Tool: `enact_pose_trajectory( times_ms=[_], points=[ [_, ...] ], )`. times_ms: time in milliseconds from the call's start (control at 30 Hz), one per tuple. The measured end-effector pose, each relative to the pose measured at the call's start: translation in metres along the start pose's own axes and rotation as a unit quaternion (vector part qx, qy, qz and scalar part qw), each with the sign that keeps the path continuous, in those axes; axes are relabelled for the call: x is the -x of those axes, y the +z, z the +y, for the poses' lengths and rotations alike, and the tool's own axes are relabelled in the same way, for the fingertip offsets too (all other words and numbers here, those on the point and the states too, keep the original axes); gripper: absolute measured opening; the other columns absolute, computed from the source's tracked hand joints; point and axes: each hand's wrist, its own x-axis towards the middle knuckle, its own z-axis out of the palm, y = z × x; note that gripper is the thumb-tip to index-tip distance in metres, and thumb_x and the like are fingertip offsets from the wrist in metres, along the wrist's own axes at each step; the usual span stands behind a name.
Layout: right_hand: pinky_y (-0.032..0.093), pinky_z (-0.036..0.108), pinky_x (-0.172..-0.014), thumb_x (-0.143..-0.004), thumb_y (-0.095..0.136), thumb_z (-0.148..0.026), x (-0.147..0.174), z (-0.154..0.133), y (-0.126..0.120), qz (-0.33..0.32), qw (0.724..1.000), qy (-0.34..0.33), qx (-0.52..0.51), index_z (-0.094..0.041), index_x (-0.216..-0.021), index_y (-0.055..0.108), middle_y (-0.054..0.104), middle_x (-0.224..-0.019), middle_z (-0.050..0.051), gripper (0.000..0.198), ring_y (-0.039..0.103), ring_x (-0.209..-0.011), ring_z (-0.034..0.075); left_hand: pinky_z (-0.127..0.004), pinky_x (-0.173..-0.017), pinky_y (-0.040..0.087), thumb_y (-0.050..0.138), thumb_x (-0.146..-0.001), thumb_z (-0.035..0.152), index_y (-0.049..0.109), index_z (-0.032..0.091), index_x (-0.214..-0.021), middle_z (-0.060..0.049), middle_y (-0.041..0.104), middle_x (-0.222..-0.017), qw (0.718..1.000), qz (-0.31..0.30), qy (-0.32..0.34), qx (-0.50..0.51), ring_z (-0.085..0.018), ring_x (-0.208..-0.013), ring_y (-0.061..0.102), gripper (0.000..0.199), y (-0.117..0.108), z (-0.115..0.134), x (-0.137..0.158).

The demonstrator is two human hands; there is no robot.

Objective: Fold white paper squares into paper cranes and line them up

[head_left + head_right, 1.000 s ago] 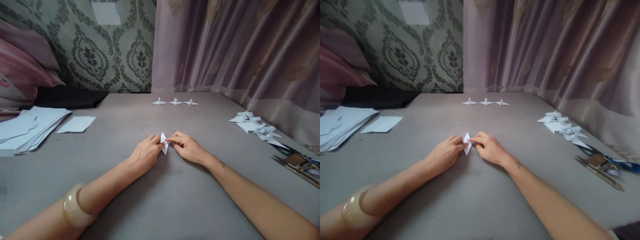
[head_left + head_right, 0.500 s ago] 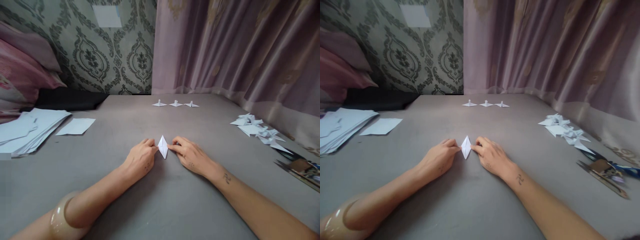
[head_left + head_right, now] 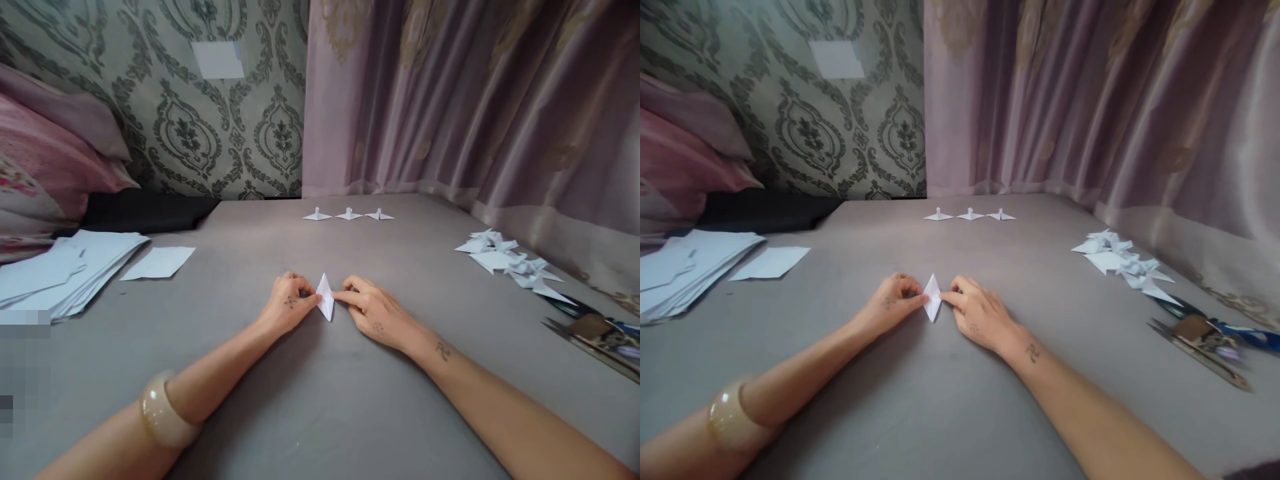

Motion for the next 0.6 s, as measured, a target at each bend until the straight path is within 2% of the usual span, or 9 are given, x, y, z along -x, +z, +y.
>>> enact_pose_trajectory(
  times_ms=[67, 133, 200, 300, 367, 433, 533, 600],
  points=[
    [0.045, 0.028, -0.076, -0.085, 0.043, -0.011, -0.003, -0.001, 0.002, 0.036, 0.996, 0.042, -0.070, -0.026, -0.111, 0.064, 0.061, -0.101, 0.004, 0.036, 0.057, -0.085, 0.015, -0.031, -0.074, 0.044, 0.064, -0.071, 0.036, 0.066, 0.016, -0.072, -0.005, 0.060, -0.086, 0.997, 0.002, -0.024, 0.075, -0.019, -0.082, 0.056, 0.020, -0.001, 0.003, 0.002],
    [0.046, 0.028, -0.077, -0.087, 0.047, -0.021, -0.007, -0.002, 0.003, 0.072, 0.977, 0.111, -0.171, -0.021, -0.111, 0.062, 0.064, -0.100, 0.006, 0.029, 0.059, -0.083, 0.015, -0.028, -0.069, 0.044, 0.064, -0.072, 0.040, 0.063, 0.016, -0.076, -0.004, 0.063, -0.083, 0.978, -0.008, -0.056, 0.203, -0.016, -0.076, 0.058, 0.024, -0.004, 0.008, 0.005],
    [0.048, 0.028, -0.076, -0.086, 0.054, -0.033, -0.010, -0.005, 0.001, 0.080, 0.945, 0.165, -0.271, -0.016, -0.111, 0.060, 0.066, -0.100, 0.008, 0.031, 0.061, -0.084, 0.016, -0.025, -0.067, 0.045, 0.066, -0.072, 0.040, 0.060, 0.016, -0.079, -0.003, 0.065, -0.081, 0.940, -0.028, -0.075, 0.332, -0.014, -0.073, 0.059, 0.026, -0.005, 0.013, 0.006],
    [0.049, 0.027, -0.073, -0.081, 0.061, -0.039, -0.011, -0.013, -0.002, 0.056, 0.915, 0.168, -0.362, -0.016, -0.110, 0.059, 0.066, -0.104, 0.009, 0.038, 0.062, -0.085, 0.016, -0.023, -0.067, 0.045, 0.072, -0.069, 0.031, 0.058, 0.015, -0.079, -0.002, 0.064, -0.080, 0.879, -0.049, -0.086, 0.467, -0.011, -0.070, 0.058, 0.024, -0.005, 0.018, 0.006],
    [0.049, 0.027, -0.071, -0.079, 0.063, -0.037, -0.009, -0.020, -0.002, 0.068, 0.915, 0.149, -0.368, -0.017, -0.108, 0.061, 0.067, -0.102, 0.007, 0.035, 0.062, -0.083, 0.016, -0.023, -0.068, 0.046, 0.075, -0.067, 0.025, 0.057, 0.015, -0.082, -0.002, 0.064, -0.080, 0.842, -0.059, -0.090, 0.528, -0.011, -0.071, 0.059, 0.025, -0.004, 0.020, 0.006],
    [0.048, 0.026, -0.069, -0.079, 0.063, -0.034, -0.007, -0.026, -0.001, 0.107, 0.920, 0.134, -0.351, -0.019, -0.104, 0.063, 0.068, -0.096, 0.005, 0.029, 0.061, -0.080, 0.015, -0.025, -0.071, 0.046, 0.076, -0.067, 0.021, 0.056, 0.017, -0.090, 0.000, 0.064, -0.081, 0.818, -0.072, -0.086, 0.564, -0.011, -0.074, 0.060, 0.031, -0.002, 0.022, 0.008],
    [0.045, 0.025, -0.065, -0.080, 0.062, -0.032, -0.007, -0.030, 0.002, 0.172, 0.926, 0.116, -0.315, -0.019, -0.095, 0.066, 0.066, -0.085, 0.002, 0.020, 0.057, -0.072, 0.013, -0.024, -0.072, 0.046, 0.076, -0.069, 0.018, 0.055, 0.020, -0.101, 0.000, 0.064, -0.082, 0.811, -0.098, -0.074, 0.572, -0.012, -0.077, 0.060, 0.038, 0.000, 0.023, 0.011],
    [0.043, 0.025, -0.062, -0.081, 0.061, -0.031, -0.008, -0.031, 0.002, 0.204, 0.928, 0.106, -0.292, -0.019, -0.087, 0.067, 0.063, -0.077, 0.001, 0.015, 0.054, -0.066, 0.012, -0.022, -0.070, 0.045, 0.075, -0.071, 0.017, 0.056, 0.019, -0.102, -0.001, 0.065, -0.083, 0.823, -0.117, -0.064, 0.551, -0.011, -0.078, 0.060, 0.037, 0.002, 0.023, 0.014]
  ],
)
